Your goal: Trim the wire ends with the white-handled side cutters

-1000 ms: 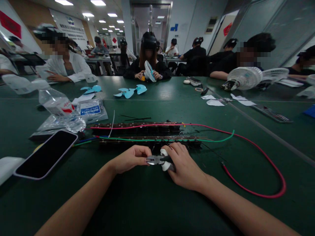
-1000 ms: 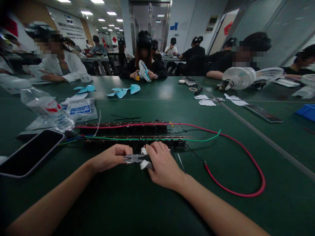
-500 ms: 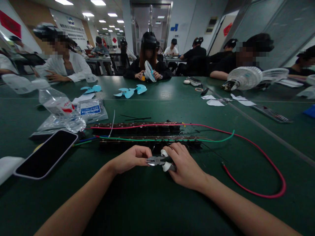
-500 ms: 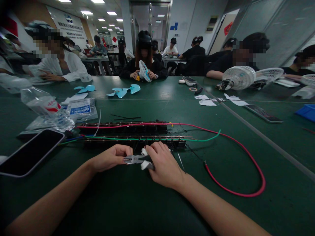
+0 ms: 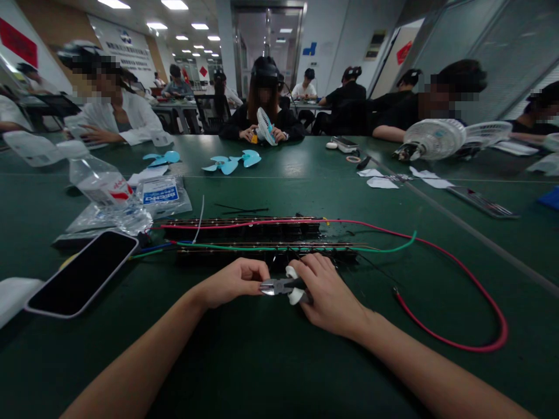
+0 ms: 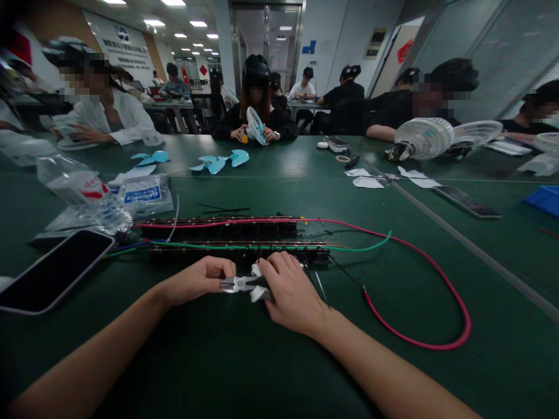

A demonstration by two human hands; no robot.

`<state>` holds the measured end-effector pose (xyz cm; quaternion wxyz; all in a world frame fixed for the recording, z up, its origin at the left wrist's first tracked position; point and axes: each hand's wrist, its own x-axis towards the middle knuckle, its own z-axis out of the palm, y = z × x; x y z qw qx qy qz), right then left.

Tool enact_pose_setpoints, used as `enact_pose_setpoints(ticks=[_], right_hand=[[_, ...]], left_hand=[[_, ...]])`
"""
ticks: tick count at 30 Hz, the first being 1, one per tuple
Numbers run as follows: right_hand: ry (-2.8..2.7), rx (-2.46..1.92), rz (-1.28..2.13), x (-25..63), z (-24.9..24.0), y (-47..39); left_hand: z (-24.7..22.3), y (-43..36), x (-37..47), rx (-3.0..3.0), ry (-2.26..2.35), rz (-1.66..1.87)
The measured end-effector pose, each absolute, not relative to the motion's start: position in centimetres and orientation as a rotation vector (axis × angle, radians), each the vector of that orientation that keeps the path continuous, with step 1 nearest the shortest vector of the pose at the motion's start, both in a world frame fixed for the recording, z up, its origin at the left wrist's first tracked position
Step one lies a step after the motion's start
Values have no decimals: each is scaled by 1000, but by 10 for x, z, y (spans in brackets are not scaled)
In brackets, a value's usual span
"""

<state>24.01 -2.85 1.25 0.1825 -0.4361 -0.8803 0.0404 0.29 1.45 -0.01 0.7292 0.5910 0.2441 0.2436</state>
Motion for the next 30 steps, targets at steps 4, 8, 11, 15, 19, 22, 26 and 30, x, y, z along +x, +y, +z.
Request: enact_pose_setpoints(ticks=[4, 8, 11, 15, 19, 22, 26, 30], right_hand=[[-2479, -1241, 92, 240, 13, -29], [-2478, -1239, 81, 241, 12, -29], [-2472, -1233, 84, 241, 12, -28], [-2467, -1232, 74, 241, 14, -28], [-2463, -1239, 83, 240, 17, -30], [-2451, -1251, 115, 238, 18, -31], [-2440, -1288, 133, 237, 16, -31], [-2423, -1297, 106, 237, 13, -29]], left_hand=[[1, 14, 4, 1295, 531, 554], [0, 15, 4, 1314, 511, 555], [-1, 15, 4, 1325, 516, 556], [-1, 15, 4, 1334, 519, 553], [2, 14, 4, 1330, 509, 551], [2, 13, 5, 1319, 507, 546], [-1, 15, 4, 1294, 498, 566], [-4, 16, 3, 1265, 493, 587]])
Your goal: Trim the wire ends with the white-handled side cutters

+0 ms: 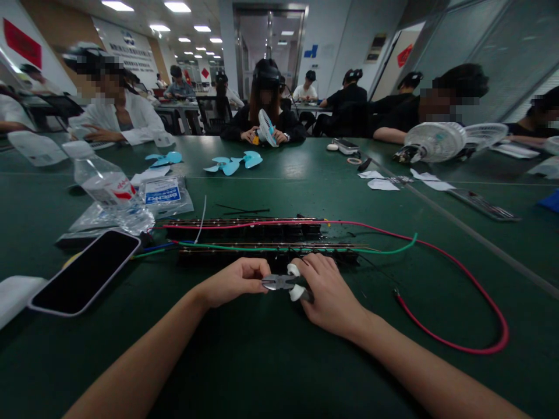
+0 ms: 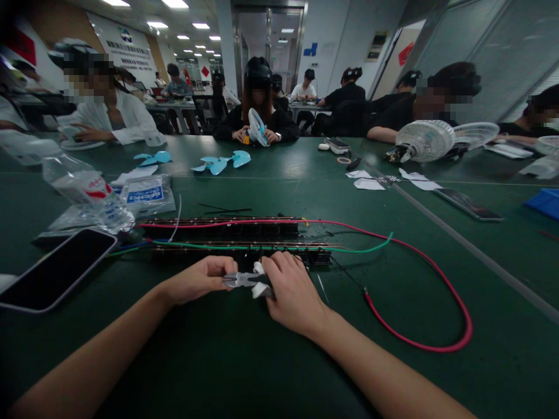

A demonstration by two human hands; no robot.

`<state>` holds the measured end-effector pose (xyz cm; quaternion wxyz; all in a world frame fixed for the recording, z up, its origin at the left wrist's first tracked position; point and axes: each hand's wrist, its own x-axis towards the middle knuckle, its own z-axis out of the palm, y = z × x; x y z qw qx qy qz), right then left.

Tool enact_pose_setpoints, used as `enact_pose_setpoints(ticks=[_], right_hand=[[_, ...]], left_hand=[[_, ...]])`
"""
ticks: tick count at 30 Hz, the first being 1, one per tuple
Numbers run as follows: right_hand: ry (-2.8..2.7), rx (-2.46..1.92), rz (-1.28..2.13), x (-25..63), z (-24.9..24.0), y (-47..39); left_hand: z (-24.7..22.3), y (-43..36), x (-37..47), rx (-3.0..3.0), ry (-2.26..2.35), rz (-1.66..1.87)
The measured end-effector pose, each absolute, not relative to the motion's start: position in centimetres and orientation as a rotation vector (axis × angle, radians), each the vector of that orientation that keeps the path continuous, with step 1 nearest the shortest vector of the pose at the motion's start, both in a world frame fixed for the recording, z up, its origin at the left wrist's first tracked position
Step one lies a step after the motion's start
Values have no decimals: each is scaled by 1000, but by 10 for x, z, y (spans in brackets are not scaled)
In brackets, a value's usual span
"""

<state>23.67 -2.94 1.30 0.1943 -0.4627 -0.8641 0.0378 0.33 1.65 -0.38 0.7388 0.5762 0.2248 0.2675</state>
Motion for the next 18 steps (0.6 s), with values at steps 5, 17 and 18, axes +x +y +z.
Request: enact_pose_setpoints(ticks=[5, 17, 18], right_hand=[[-2410, -1267, 124, 239, 12, -29], [-2418, -1250, 134, 239, 13, -28], [-2419, -1251, 132, 239, 13, -28]], left_hand=[[-4, 15, 3, 1189, 468, 607], [-2, 15, 3, 1183, 460, 621], [-2, 15, 3, 1188, 461, 621]])
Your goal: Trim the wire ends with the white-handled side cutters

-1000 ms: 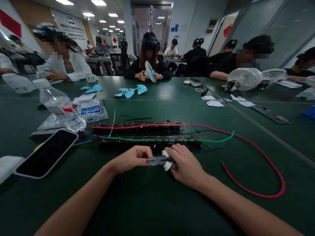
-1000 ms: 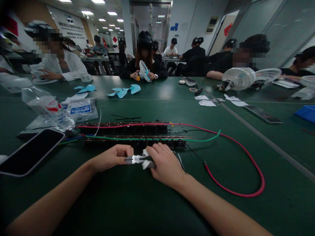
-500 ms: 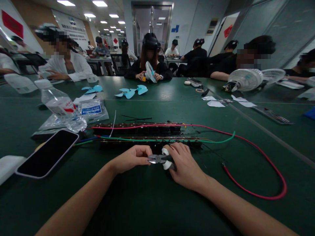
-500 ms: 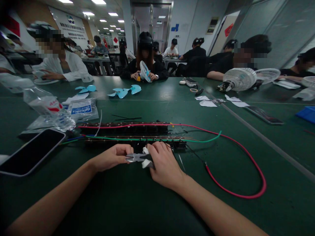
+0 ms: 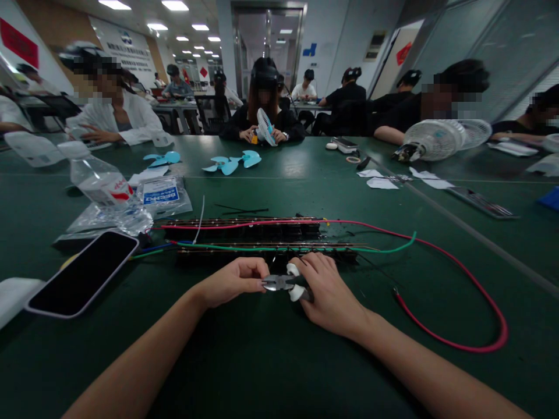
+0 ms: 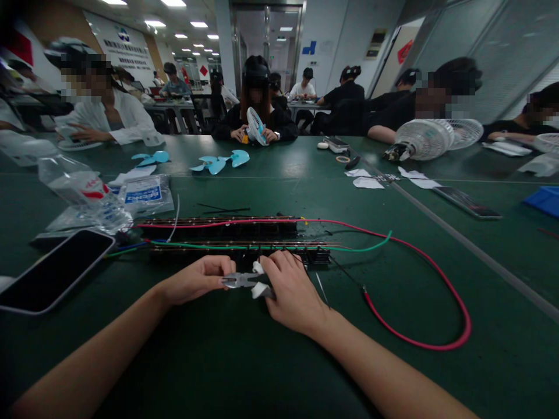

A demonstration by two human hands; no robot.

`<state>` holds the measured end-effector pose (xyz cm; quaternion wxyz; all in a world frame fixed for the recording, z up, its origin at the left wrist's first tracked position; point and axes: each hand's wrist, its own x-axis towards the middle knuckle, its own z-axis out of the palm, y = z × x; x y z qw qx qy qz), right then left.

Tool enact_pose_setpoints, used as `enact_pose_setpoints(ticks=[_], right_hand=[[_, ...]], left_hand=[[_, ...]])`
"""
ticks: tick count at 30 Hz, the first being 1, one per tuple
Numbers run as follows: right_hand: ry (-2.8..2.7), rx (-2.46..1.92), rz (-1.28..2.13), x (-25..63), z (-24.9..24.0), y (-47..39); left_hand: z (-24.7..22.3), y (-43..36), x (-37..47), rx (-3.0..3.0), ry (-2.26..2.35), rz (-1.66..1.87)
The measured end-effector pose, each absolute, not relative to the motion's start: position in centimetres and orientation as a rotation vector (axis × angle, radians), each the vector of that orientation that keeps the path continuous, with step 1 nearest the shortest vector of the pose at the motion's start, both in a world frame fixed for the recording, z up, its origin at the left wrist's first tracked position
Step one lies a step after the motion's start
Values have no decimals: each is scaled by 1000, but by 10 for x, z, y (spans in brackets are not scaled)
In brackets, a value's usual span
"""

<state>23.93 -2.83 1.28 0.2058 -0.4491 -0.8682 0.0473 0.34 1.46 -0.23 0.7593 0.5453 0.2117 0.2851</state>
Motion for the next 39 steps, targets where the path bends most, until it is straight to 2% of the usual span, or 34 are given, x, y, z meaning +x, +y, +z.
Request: enact_pose_setpoints(ticks=[39], right_hand=[[-2454, -1332, 123, 240, 17, -28]], left_hand=[[-5, 16, 3, 1229, 498, 581]])
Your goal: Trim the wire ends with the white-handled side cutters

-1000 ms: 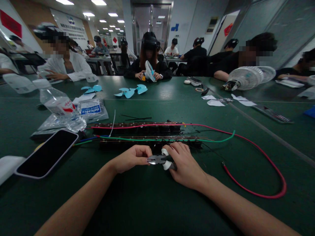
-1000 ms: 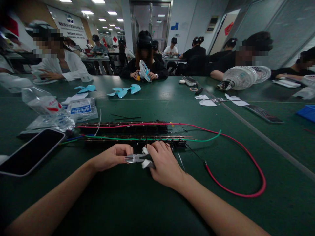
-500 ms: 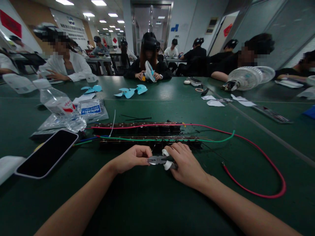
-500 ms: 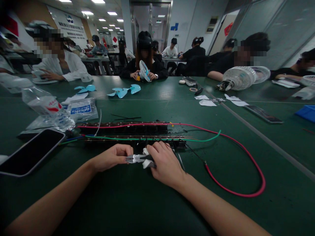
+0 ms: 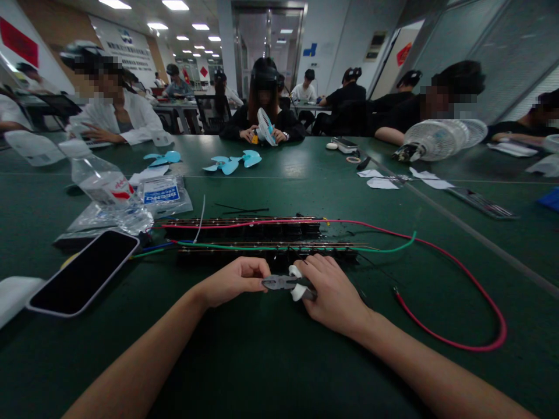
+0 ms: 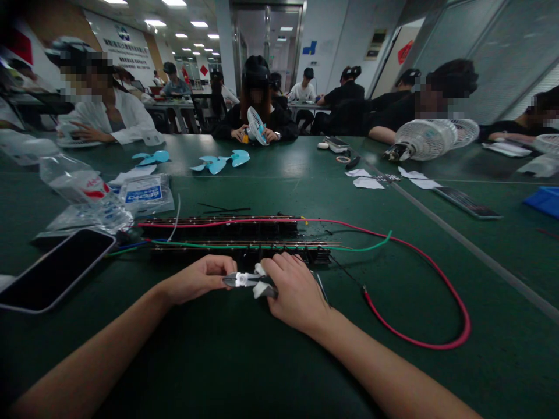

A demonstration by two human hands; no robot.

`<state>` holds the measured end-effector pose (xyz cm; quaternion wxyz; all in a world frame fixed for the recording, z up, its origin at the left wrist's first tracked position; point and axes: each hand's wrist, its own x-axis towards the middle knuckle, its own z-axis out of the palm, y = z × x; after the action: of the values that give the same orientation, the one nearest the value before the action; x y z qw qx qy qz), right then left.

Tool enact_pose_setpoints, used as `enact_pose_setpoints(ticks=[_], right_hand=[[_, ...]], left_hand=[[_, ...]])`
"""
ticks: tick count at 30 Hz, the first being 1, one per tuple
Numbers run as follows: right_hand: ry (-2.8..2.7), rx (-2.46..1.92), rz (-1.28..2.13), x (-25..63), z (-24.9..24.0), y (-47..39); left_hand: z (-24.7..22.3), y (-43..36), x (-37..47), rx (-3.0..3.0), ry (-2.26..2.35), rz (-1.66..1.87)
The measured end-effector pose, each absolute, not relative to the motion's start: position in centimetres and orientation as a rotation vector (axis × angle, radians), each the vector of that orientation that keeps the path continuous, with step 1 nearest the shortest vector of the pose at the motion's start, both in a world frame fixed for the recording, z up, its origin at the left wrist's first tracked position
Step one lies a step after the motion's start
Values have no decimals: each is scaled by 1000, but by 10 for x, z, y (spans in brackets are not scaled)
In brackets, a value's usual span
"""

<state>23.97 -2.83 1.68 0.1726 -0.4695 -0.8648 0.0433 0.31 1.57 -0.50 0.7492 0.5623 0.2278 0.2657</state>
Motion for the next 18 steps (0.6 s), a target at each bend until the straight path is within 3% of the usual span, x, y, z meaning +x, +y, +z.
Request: enact_pose_setpoints(ticks=[18], right_hand=[[-2425, -1243, 137, 243, 11, -24]], left_hand=[[-5, 16, 3, 1216, 485, 613]])
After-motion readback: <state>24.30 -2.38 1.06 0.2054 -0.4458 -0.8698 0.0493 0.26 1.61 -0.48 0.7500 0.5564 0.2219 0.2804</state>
